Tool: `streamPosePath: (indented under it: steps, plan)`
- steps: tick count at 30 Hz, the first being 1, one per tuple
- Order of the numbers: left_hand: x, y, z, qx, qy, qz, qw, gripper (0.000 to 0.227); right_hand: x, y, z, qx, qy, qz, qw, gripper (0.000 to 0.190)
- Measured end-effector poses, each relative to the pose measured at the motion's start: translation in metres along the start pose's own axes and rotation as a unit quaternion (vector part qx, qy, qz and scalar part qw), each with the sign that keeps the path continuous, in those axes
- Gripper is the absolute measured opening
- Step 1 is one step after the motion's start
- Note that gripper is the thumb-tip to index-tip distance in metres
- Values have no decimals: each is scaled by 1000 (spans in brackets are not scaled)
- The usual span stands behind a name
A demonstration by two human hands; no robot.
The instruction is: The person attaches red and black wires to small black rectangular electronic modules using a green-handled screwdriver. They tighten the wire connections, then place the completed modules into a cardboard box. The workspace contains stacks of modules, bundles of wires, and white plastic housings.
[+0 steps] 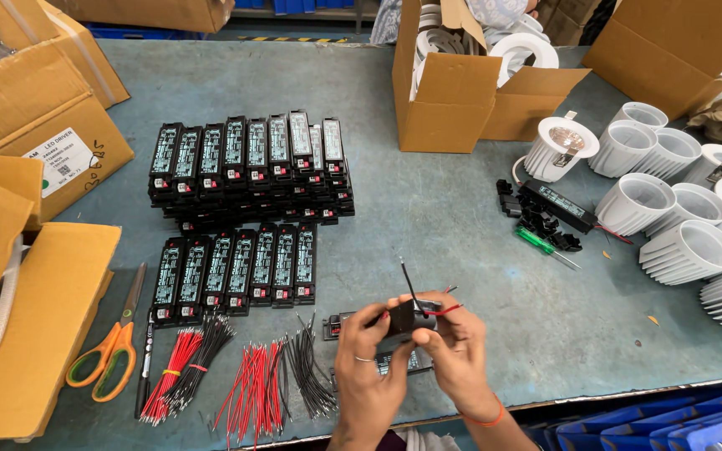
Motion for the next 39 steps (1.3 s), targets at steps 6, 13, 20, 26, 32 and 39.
streamPosePath:
  steps: [6,13,20,26,32,39]
  plan:
    - [-12,19,-8,-3,-134,231,964,71,3,-17,9,20,-43,176,983,41]
    - [-17,23,-10,-22,-94,193,977,53,3,-6,20,-7,-21,157,987,38]
    - [-7,-9,-5,-164,-171,157,959,78,-15,30,19,48,37,-59,996,51]
    - [-9,-18,-5,-106,-234,-9,966,52,-61,-4,2,39,0,133,990,53]
    - [9,-44,-8,-97,-379,-151,908,53,-74,-85,28,-107,118,417,895,58]
    - [46,-61,-11,-93,-449,-204,865,53,-35,7,11,104,-321,654,678,100]
Point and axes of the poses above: each hand's wrist, its own z-axis away from the middle knuckle, its own x-axis out of the palm, y = z × x, the point moved 8 cm from there along -z, towards the middle knuckle, and after that the axes turned 11 degrees about -y, right-handed, at the moved point
